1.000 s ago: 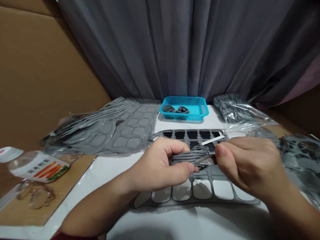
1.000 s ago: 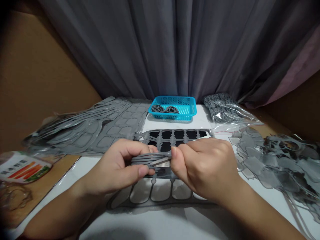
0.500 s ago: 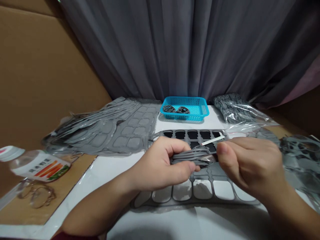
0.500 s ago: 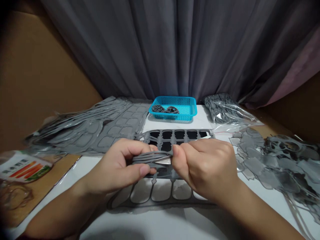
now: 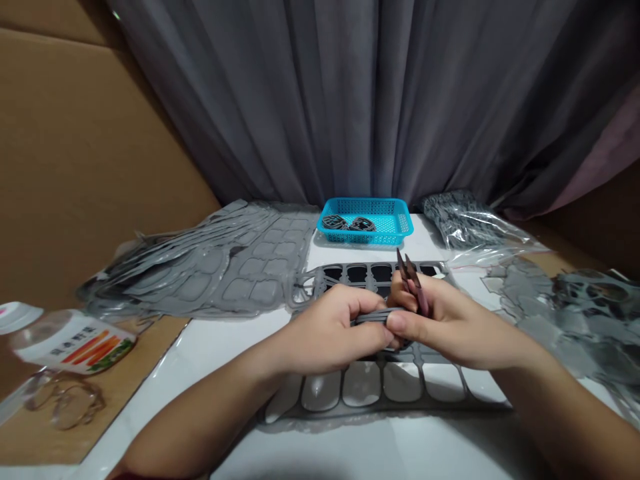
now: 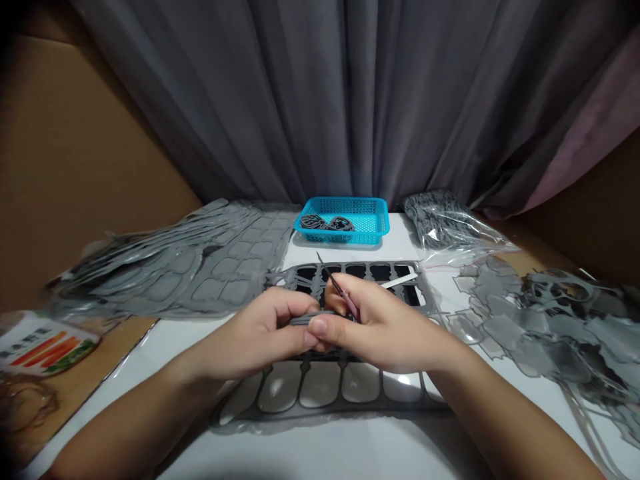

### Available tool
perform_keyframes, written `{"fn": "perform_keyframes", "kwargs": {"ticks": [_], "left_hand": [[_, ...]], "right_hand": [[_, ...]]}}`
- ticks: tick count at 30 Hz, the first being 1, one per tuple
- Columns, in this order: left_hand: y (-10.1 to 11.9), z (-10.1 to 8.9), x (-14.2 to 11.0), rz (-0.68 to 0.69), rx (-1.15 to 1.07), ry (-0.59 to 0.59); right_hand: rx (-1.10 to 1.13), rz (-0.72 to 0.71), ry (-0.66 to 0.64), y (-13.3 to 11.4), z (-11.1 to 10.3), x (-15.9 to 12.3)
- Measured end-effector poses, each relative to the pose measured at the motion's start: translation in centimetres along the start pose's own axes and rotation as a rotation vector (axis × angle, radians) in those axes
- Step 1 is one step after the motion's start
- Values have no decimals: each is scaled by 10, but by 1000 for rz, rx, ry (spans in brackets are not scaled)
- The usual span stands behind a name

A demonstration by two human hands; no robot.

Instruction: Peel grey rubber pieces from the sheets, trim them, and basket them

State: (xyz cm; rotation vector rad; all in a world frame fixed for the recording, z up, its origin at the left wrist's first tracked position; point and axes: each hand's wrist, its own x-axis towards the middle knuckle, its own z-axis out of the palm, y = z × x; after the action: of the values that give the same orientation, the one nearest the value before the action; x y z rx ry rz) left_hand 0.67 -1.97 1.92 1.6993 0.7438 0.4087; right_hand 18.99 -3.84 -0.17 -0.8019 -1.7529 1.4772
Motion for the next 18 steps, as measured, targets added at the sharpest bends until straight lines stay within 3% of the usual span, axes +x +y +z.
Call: {"fn": "perform_keyframes", "kwargs": {"ticks": [5, 12, 18], "left_hand": [[2, 0, -1, 35, -121, -122], [0, -12, -5, 109, -107, -77], [-1, -12, -5, 137, -25, -143]], "right_hand": [[397, 6, -209, 3, 0, 2], [554, -95, -229, 3, -3, -2], [550, -56, -257, 2, -4, -3]]}}
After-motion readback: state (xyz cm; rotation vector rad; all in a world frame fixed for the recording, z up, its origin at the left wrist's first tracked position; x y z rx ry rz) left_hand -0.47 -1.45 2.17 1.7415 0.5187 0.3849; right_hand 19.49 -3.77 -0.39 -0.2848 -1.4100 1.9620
